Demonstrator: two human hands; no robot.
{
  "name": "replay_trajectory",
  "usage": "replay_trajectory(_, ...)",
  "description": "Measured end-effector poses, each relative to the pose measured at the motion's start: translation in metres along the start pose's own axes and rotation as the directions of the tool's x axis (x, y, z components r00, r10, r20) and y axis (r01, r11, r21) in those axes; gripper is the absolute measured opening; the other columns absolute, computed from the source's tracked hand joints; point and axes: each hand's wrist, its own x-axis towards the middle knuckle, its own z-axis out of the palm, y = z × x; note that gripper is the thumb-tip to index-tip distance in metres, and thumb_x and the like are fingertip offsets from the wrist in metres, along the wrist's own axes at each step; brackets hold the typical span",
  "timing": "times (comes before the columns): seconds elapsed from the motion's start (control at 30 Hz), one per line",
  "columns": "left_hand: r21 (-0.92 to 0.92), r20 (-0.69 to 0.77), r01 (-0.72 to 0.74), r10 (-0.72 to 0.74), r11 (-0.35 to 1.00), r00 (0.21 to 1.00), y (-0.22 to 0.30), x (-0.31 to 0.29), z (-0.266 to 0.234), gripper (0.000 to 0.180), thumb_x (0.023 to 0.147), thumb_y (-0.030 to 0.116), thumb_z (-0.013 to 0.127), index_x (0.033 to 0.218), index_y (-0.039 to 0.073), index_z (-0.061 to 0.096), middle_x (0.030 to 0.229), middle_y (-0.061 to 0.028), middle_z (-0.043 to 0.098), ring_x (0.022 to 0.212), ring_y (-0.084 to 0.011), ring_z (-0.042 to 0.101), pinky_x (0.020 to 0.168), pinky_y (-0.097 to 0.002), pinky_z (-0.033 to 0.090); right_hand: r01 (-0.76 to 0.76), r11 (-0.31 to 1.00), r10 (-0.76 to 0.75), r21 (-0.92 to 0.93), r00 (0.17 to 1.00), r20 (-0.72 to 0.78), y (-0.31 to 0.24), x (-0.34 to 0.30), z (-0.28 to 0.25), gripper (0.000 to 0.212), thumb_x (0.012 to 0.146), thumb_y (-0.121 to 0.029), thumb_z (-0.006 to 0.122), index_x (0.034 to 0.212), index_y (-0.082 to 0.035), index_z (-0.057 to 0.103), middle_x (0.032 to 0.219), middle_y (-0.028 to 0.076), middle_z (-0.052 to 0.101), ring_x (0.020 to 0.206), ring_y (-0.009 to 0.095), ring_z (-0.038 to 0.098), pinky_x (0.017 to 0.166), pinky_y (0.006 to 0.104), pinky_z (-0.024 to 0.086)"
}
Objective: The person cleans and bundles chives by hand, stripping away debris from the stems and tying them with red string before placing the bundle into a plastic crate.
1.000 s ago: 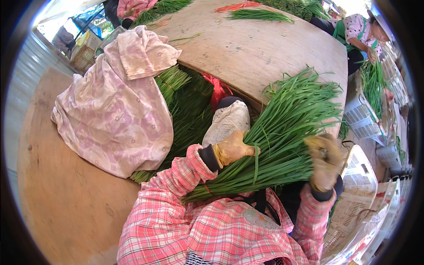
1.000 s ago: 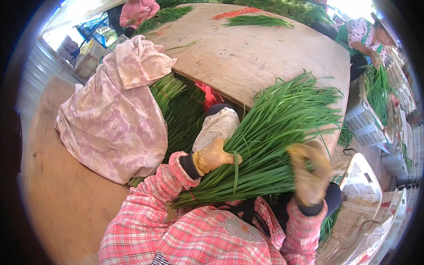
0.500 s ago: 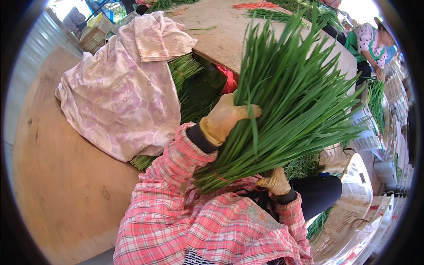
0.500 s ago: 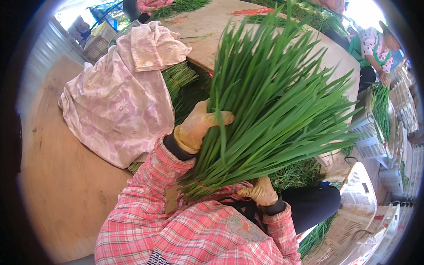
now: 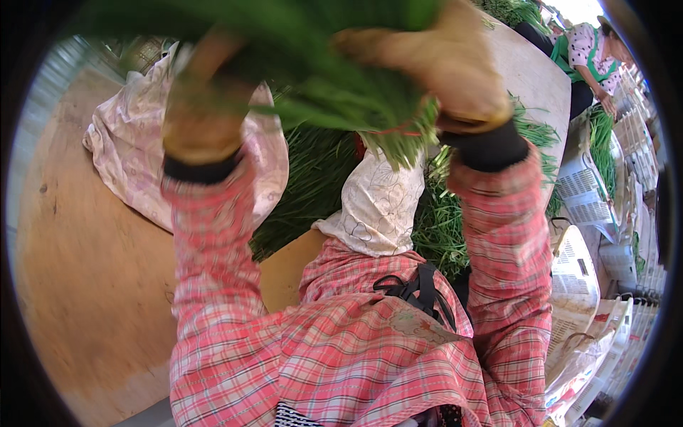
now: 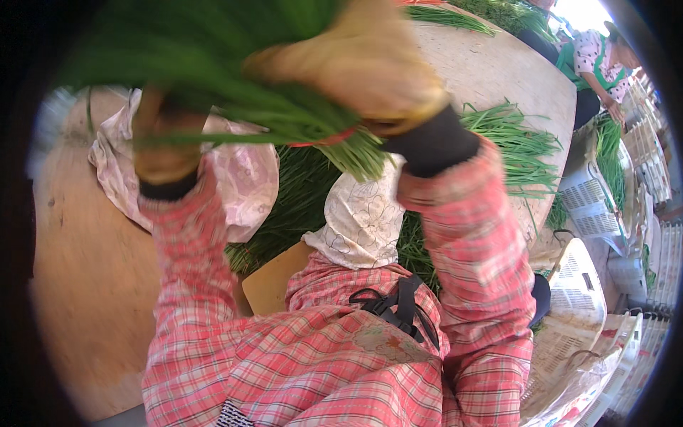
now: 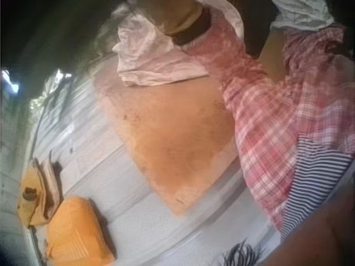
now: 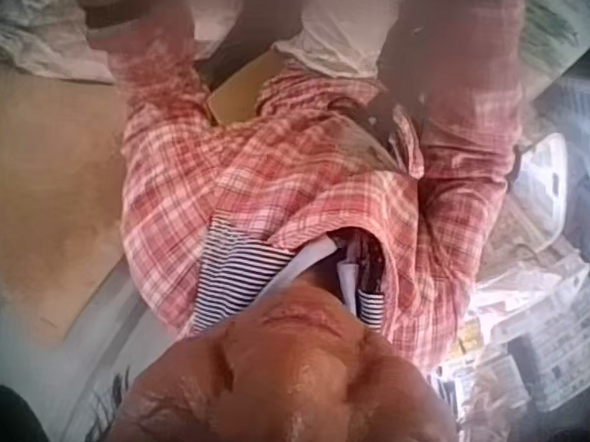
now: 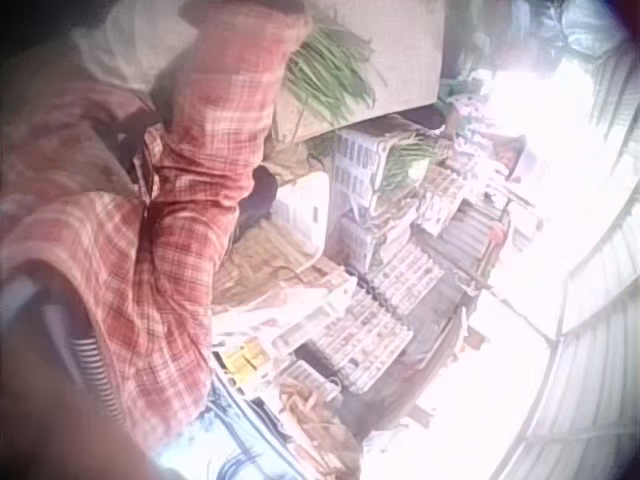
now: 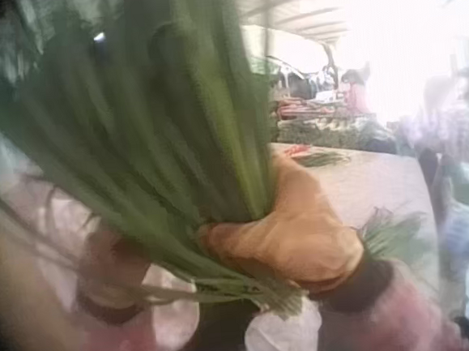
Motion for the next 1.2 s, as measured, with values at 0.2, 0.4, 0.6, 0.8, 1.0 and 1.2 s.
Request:
replay_trajectory(0.2, -0.381, -0.248, 0.203, -0.311, 0.902, 0.917, -0.063, -0.130, 0.003, 0.044, 0.094, 0.026, 0.046, 0.130, 0.000, 0.042, 0.130, -0.0137, 0.046, 0.110, -0.0242, 0.049, 0.098, -0.0361, 0.037, 0.197, 0.962, -0.178, -0.191, 0.977, 0.115, 0.021, -0.001, 0.123, 0.061, 0.069, -0.016, 0.061, 0.125, -0.001, 0.045, 0.075, 0.013, 0.059, 0.068, 0.031, 0.060, 0.062, 0.0401, 0.047)
replay_trajectory(0.4, 0.427, 0.361, 0.547, -0.691, 0.720, 0.627, -0.063, -0.207, 0.127, 0.034, 0.087, 0.020, 0.059, 0.112, -0.003, 0.058, 0.105, -0.0148, 0.063, 0.096, -0.0226, 0.060, 0.086, -0.0311, 0.046, 0.360, 0.903, -0.216, -0.236, 0.852, 0.476, 0.043, -0.088, 0.236, 0.036, 0.079, -0.019, 0.050, 0.113, -0.008, 0.055, 0.066, 0.004, 0.054, 0.061, 0.022, 0.056, 0.052, 0.0369, 0.039)
replay_trajectory(0.6, -0.098, -0.387, 0.761, -0.729, 0.642, 0.565, -0.033, -0.119, 0.041, 0.047, 0.083, 0.007, 0.053, 0.128, -0.006, 0.046, 0.114, -0.0141, 0.058, 0.110, -0.0200, 0.052, 0.097, -0.0322, 0.038, 0.206, 0.978, -0.175, -0.018, 0.868, 0.464, 0.058, -0.174, 0.264, 0.024, 0.080, -0.020, 0.052, 0.100, -0.009, 0.060, 0.061, 0.004, 0.054, 0.062, 0.025, 0.057, 0.056, 0.0402, 0.042)
replay_trajectory(0.8, 0.142, -0.425, 0.837, -0.731, 0.529, 0.534, -0.184, -0.156, -0.021, 0.049, 0.083, 0.012, 0.065, 0.128, 0.001, 0.049, 0.118, -0.0125, 0.058, 0.109, -0.0199, 0.054, 0.095, -0.0313, 0.041, 0.388, 0.913, -0.224, -0.123, 0.732, 0.644, 0.053, -0.176, 0.251, 0.032, 0.078, -0.024, 0.051, 0.106, -0.014, 0.060, 0.075, 0.004, 0.058, 0.074, 0.024, 0.057, 0.066, 0.0398, 0.043)
replay_trajectory(1.0, -0.111, -0.004, 0.736, -0.741, 0.668, 0.672, -0.254, -0.140, -0.046, 0.054, 0.086, 0.021, 0.061, 0.131, -0.001, 0.041, 0.118, -0.0124, 0.057, 0.109, -0.0223, 0.053, 0.090, -0.0327, 0.042, 0.321, 0.940, -0.164, -0.117, 0.726, 0.668, 0.071, -0.171, 0.257, 0.020, 0.076, -0.025, 0.053, 0.088, -0.012, 0.063, 0.068, 0.003, 0.058, 0.070, 0.023, 0.058, 0.063, 0.0379, 0.041)
replay_trajectory(1.2, -0.432, 0.276, 0.889, -0.916, 0.152, 0.290, -0.297, -0.288, -0.075, 0.068, 0.087, 0.033, 0.061, 0.138, -0.001, 0.032, 0.113, -0.0051, 0.055, 0.101, -0.0136, 0.049, 0.085, -0.0272, 0.042, 0.245, 0.954, -0.077, -0.174, 0.760, 0.646, 0.112, -0.187, 0.274, 0.020, 0.074, -0.025, 0.055, 0.088, -0.013, 0.061, 0.065, 0.004, 0.055, 0.064, 0.023, 0.057, 0.057, 0.0387, 0.042)
